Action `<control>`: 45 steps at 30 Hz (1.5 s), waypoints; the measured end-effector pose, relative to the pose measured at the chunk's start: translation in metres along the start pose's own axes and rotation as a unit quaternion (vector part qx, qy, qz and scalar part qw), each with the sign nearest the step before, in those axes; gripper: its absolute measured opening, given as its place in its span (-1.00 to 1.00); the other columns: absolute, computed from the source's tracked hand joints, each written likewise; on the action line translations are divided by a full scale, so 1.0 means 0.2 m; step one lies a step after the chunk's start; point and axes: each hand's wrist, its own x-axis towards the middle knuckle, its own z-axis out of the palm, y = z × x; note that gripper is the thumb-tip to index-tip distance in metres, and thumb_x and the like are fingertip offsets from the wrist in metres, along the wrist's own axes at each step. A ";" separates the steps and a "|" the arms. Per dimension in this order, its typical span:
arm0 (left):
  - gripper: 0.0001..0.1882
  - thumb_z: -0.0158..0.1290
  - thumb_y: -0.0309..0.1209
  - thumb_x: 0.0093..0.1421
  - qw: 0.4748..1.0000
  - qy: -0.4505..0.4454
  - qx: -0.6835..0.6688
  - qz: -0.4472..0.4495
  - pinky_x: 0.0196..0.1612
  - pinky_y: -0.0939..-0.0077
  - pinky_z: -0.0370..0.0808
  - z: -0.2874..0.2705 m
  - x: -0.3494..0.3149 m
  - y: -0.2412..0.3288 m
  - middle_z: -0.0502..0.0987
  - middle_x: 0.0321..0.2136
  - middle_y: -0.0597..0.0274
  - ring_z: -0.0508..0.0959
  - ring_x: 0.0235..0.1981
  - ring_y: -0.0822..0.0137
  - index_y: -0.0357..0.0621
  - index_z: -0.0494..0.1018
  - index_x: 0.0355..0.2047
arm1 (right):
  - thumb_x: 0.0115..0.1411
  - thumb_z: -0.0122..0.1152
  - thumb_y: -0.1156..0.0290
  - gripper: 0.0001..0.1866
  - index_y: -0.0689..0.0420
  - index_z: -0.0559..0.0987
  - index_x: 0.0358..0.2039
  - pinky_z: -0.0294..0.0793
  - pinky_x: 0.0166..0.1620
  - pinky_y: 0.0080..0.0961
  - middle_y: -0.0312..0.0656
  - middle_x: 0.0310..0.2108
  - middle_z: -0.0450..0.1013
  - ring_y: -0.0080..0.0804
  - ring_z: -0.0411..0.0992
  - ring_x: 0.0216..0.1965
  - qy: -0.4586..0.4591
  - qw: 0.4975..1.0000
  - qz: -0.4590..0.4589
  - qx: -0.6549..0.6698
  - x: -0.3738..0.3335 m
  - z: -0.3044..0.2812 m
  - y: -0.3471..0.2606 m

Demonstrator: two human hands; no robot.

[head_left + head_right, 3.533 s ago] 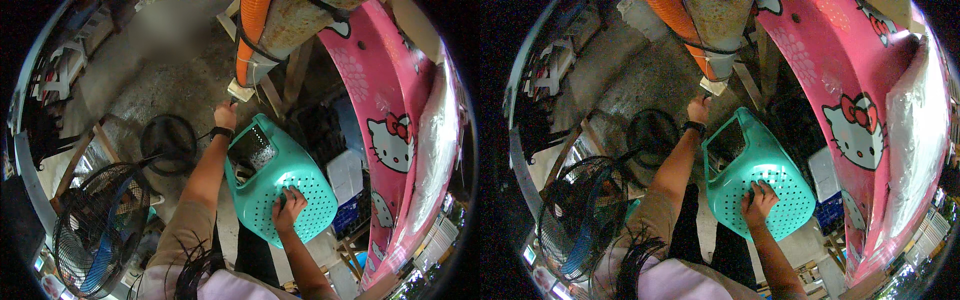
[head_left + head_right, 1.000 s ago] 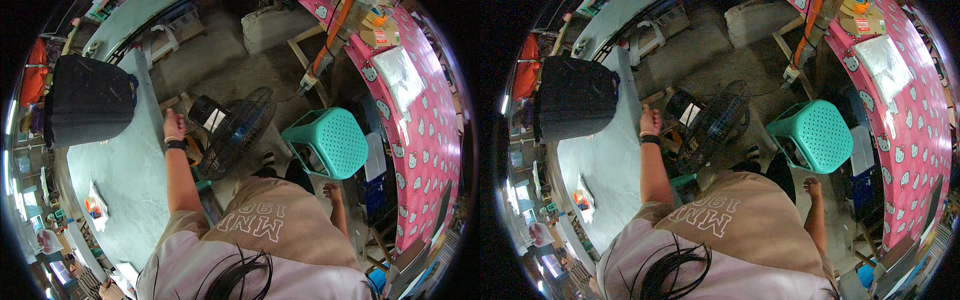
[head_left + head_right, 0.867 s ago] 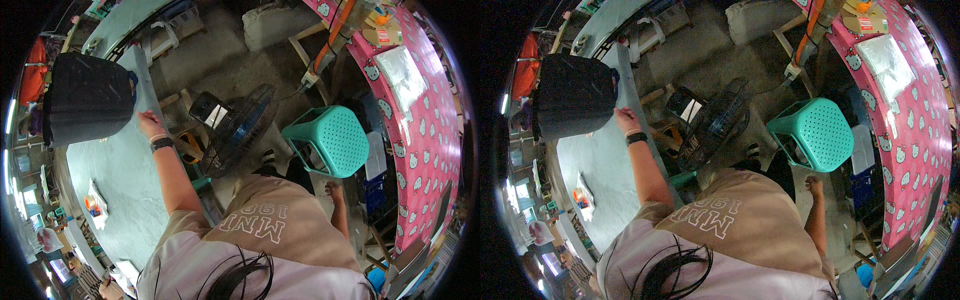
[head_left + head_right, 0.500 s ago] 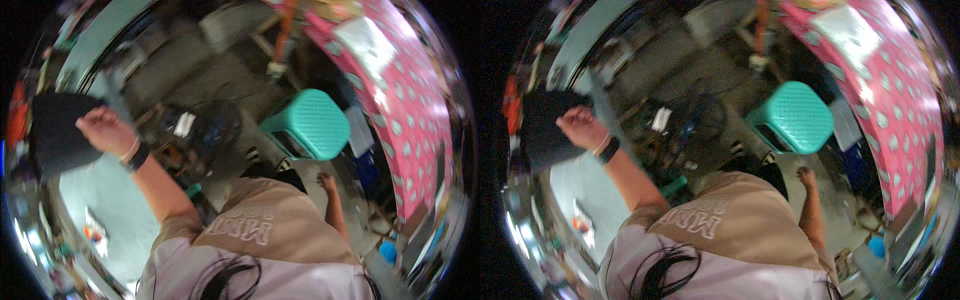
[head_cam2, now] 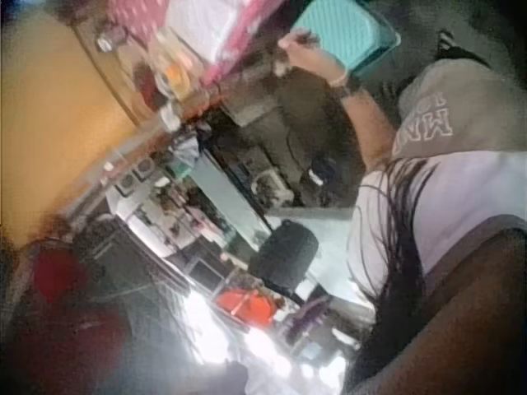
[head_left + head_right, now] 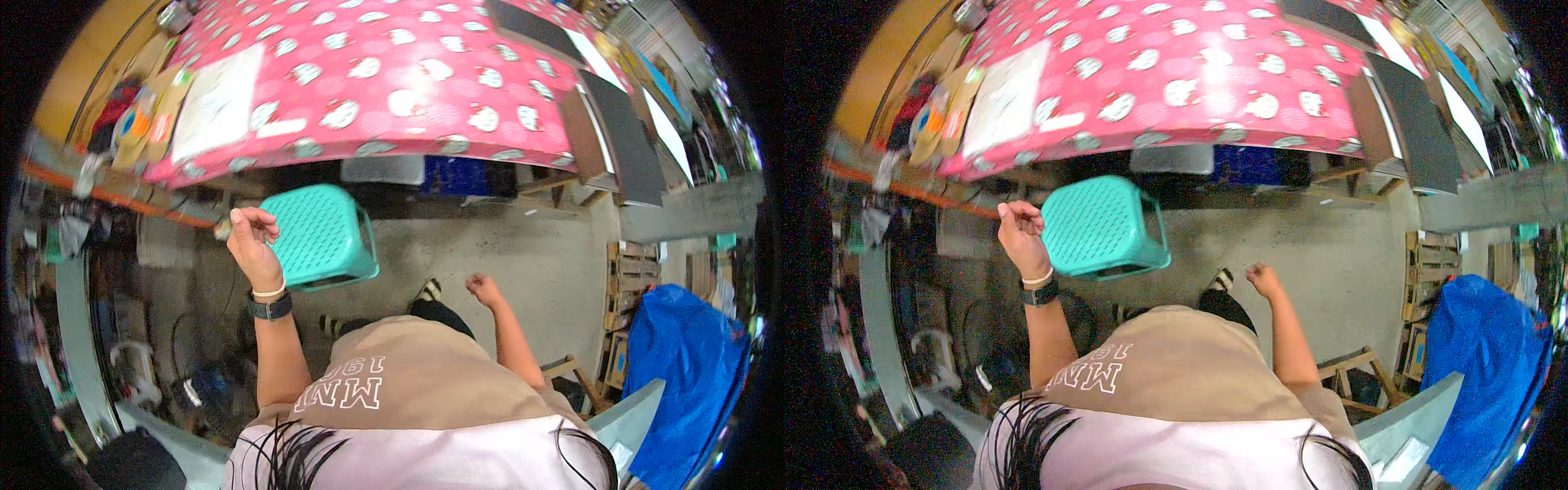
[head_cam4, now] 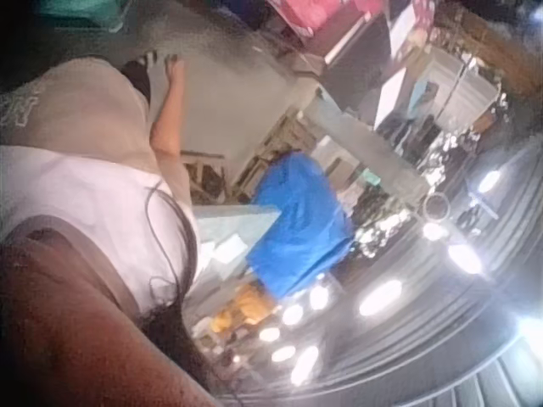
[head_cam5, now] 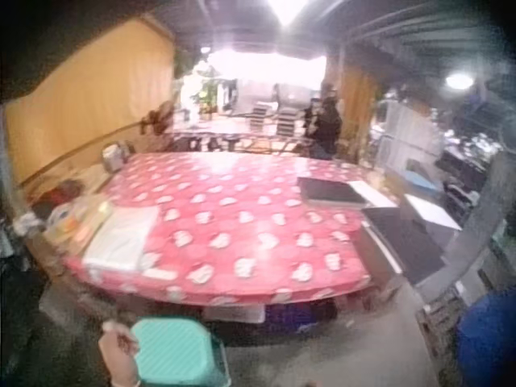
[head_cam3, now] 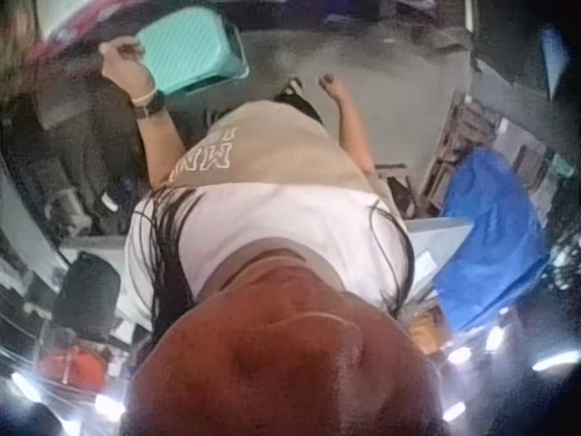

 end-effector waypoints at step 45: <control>-0.57 0.22 -0.25 -0.06 0.752 -0.627 0.053 -0.193 -0.59 0.71 0.34 2.93 -0.06 -0.18 0.34 -0.60 0.34 0.38 -0.61 0.55 -0.20 0.21 -0.41 | 0.05 0.14 0.41 -0.44 0.25 0.25 0.07 0.34 -0.08 -0.54 -0.19 -0.14 0.39 -0.42 0.38 -0.19 0.193 0.936 -0.036 0.292 0.13 -3.49 -0.17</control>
